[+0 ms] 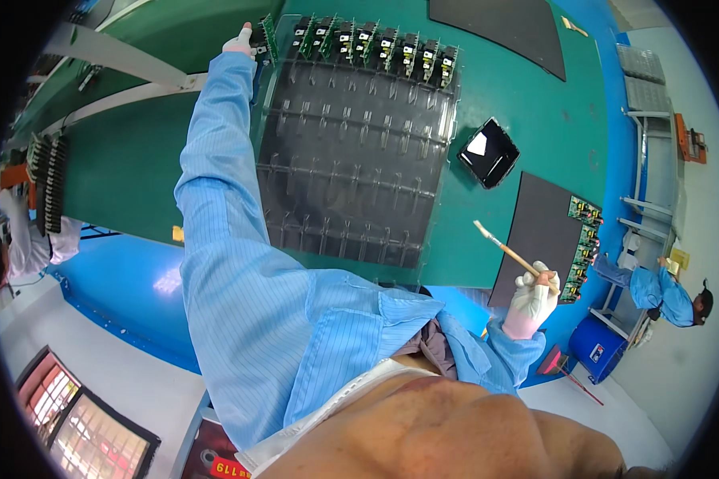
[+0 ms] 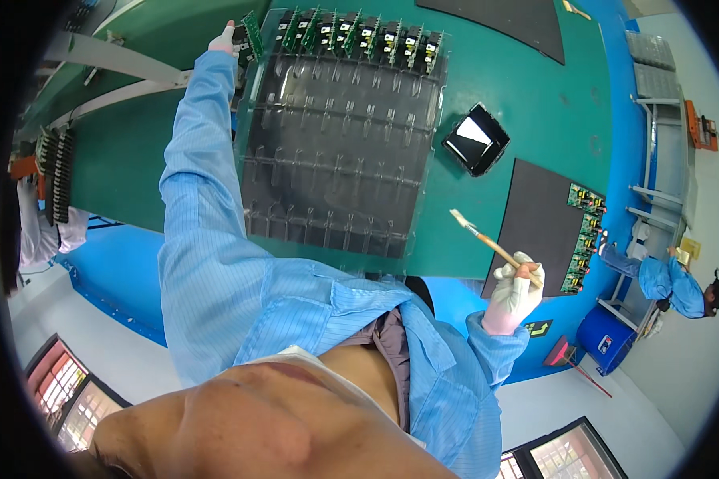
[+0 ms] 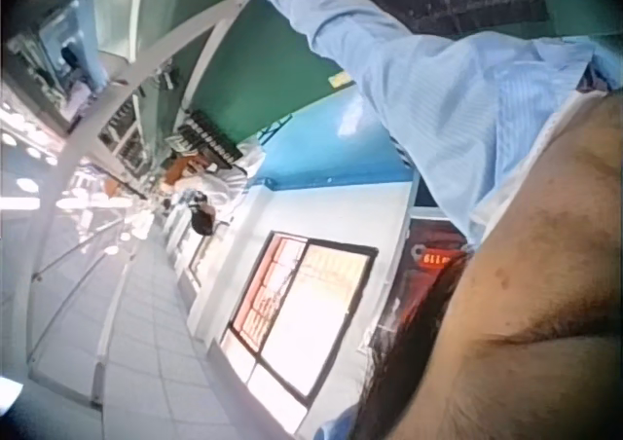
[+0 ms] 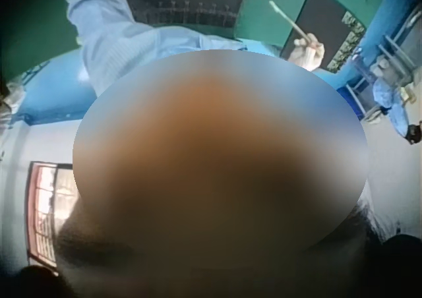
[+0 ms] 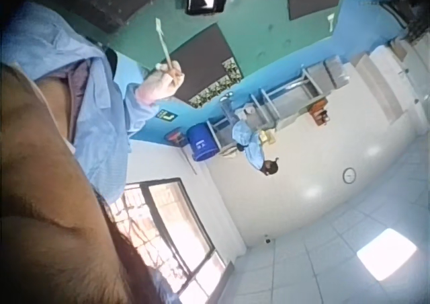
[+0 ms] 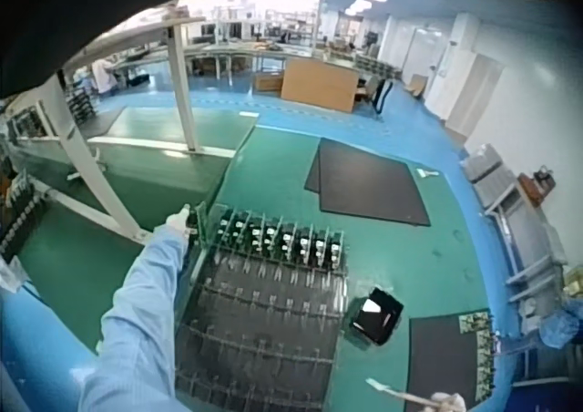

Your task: Cleaning electronic circuit boards with a brush at a manual assembly station.

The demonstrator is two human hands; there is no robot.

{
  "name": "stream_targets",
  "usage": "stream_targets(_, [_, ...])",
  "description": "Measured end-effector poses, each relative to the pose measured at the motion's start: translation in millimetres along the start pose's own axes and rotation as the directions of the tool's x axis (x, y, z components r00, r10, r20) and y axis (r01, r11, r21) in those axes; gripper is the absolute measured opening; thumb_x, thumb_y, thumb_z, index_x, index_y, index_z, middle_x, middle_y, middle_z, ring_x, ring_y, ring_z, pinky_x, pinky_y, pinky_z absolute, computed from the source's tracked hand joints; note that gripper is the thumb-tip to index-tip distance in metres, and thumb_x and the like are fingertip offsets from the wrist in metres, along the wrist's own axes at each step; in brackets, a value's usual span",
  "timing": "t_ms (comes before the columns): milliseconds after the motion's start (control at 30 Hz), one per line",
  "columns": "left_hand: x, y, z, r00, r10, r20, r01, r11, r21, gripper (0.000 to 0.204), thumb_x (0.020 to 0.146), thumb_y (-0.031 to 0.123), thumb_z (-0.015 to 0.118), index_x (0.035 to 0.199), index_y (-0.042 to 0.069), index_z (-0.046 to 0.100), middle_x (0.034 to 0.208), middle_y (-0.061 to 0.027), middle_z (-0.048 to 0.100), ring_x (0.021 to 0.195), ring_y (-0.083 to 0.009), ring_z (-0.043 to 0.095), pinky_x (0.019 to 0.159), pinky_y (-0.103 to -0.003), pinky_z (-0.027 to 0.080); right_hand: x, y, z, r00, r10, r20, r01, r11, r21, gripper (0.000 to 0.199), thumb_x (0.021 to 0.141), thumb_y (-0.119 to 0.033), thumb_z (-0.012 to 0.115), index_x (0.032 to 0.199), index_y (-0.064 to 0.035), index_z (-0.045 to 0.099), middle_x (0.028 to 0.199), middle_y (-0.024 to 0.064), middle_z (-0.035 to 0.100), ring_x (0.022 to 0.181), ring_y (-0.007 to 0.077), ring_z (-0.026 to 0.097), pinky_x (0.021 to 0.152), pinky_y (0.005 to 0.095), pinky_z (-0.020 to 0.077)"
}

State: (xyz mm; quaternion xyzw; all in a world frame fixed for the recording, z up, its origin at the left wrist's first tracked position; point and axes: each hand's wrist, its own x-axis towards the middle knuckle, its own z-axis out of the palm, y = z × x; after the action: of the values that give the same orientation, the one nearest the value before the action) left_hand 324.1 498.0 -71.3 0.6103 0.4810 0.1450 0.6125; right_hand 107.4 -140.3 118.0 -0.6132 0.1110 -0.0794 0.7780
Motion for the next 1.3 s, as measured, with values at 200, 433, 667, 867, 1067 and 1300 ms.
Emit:
stream_targets(200, [36.8, -0.9, 41.8, 0.998, -0.019, -0.057, 0.033, 0.97, 0.239, 0.057, 0.076, 0.058, 0.055, 0.09, 0.004, 0.065, 0.077, -0.0141, 0.06, 0.07, -0.0238, 0.055, 0.058, -0.032, 0.043, 9.7, 1.8, 12.5, 0.997, 0.015, -0.071, -0.021, 0.997, -0.076, 0.013, 0.087, -0.011, 0.055, 0.098, -0.0047, 0.051, 0.102, 0.0135, 0.054, 0.065, 0.0117, 0.051, 0.054, 0.0207, 0.0441])
stream_targets(433, [57.0, -3.2, 62.4, 0.997, -0.023, -0.072, 0.058, 0.838, 0.542, 0.072, 0.074, 0.069, 0.046, 0.093, 0.002, 0.064, 0.09, -0.0124, 0.063, 0.081, -0.0286, 0.058, 0.072, -0.035, 0.045, 13.7, 6.3, 17.4, 0.993, 0.035, -0.117, -0.047, 0.993, -0.104, 0.01, 0.087, -0.011, 0.056, 0.094, -0.0059, 0.051, 0.1, 0.0128, 0.055, 0.063, 0.0109, 0.05, 0.052, 0.02, 0.0432])
stream_targets(667, [86.7, -11.7, 39.2, 0.989, 0.148, -0.03, -0.065, 0.596, 0.801, 0.074, 0.076, 0.069, 0.041, 0.09, 0.002, 0.066, 0.093, -0.0133, 0.065, 0.083, -0.0317, 0.06, 0.075, -0.038, 0.046, 11.3, 2.7, 9.4, 0.989, 0.044, -0.143, -0.061, 0.992, -0.112, 0.009, 0.087, -0.011, 0.056, 0.093, -0.0068, 0.051, 0.099, 0.0124, 0.055, 0.061, 0.0104, 0.049, 0.05, 0.0195, 0.0416])
stream_targets(867, [21.7, 2.4, 36.7, 0.956, 0.294, 0.006, -0.274, 0.883, 0.381, 0.044, 0.079, 0.046, 0.05, 0.084, 0.006, 0.067, 0.078, -0.0042, 0.066, 0.067, -0.0192, 0.058, 0.063, -0.028, 0.045, 11.5, 7.9, -16.5, 0.982, 0.019, -0.189, -0.024, 0.999, -0.023, 0.024, 0.086, -0.009, 0.057, 0.109, -0.0066, 0.053, 0.099, 0.014, 0.058, 0.058, 0.0124, 0.05, 0.047, 0.0223, 0.0411])
stream_targets(1067, [-183.4, 12.9, 1.6, 0.858, 0.497, 0.129, -0.488, 0.867, -0.098, 0.018, 0.088, 0.009, 0.048, 0.103, 0.003, 0.055, 0.076, -0.0048, 0.058, 0.052, -0.0057, 0.043, 0.045, -0.017, 0.035, 9.3, 20.0, -27.8, 0.995, 0.02, -0.095, -0.003, 0.984, 0.176, 0.024, 0.084, -0.006, 0.056, 0.108, -0.0026, 0.053, 0.099, 0.023, 0.057, 0.058, 0.0192, 0.053, 0.047, 0.0257, 0.0451])
stream_targets(1300, [-373.4, -51.8, 72.8, 0.774, 0.566, 0.284, -0.554, 0.822, -0.128, 0.026, 0.076, -0.003, 0.035, 0.091, 0.002, 0.056, 0.073, -0.006, 0.058, 0.053, -0.0091, 0.046, 0.048, -0.018, 0.037, -5.8, -4.3, -112.4, 0.988, -0.036, -0.151, 0.078, 0.956, 0.283, 0.02, 0.083, -0.005, 0.057, 0.102, -0.0023, 0.053, 0.096, 0.0226, 0.057, 0.059, 0.0208, 0.054, 0.05, 0.0268, 0.0463])
